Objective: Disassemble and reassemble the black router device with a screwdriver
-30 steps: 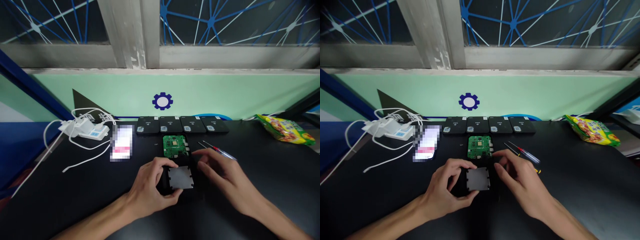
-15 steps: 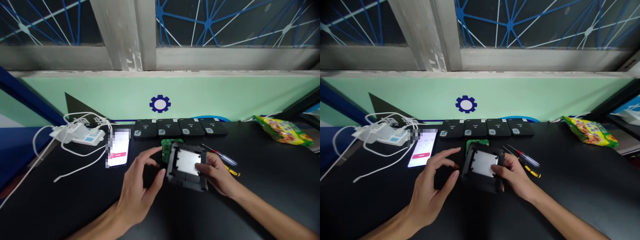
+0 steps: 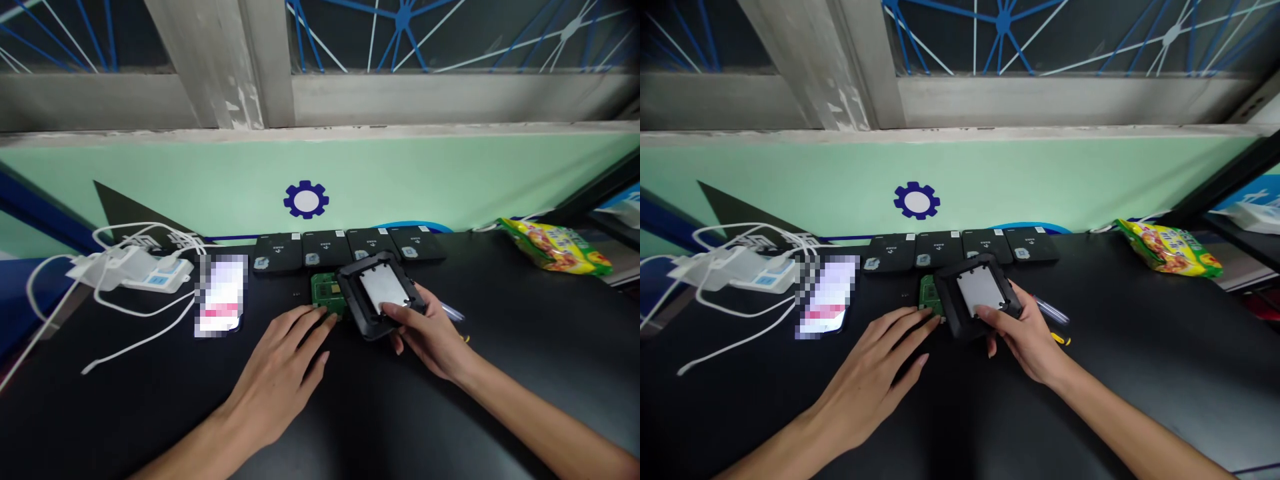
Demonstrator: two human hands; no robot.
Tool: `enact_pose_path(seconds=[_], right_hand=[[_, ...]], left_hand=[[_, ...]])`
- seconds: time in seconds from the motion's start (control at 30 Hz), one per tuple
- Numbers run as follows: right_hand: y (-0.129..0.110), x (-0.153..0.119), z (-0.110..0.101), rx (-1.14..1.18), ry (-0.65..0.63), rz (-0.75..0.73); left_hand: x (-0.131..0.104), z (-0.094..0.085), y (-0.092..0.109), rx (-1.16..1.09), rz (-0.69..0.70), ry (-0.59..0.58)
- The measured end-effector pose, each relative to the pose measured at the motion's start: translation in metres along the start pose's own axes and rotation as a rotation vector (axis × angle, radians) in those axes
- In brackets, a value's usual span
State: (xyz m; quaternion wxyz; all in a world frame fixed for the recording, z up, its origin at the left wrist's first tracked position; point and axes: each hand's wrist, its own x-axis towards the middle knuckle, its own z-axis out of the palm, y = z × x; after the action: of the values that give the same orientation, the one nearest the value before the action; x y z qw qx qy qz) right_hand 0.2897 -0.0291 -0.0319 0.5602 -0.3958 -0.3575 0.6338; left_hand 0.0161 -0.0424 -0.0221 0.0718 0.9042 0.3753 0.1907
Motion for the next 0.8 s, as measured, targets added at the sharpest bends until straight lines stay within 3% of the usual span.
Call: enact_pose_path(seconds=[0.47,0.63,0.8], right_hand=[[-0.0022,0.0012,-0.0002,0.005,-0.033,-0.003],[-0.0018,-0.0005,-0.0008,0.007,-0.034,0.003],[0.0022,-0.0015,-0.0004,0.025,-0.045,0.02]], left_hand=[[0.0012,-0.0001,-0.0046,-0.139,0.088,0.331],[0.0029,-0.0014,-0.0057,-0.179,0.046,0.337],[0.0022,-0.0049,-0.0068,-0.196,0.003,0.271]])
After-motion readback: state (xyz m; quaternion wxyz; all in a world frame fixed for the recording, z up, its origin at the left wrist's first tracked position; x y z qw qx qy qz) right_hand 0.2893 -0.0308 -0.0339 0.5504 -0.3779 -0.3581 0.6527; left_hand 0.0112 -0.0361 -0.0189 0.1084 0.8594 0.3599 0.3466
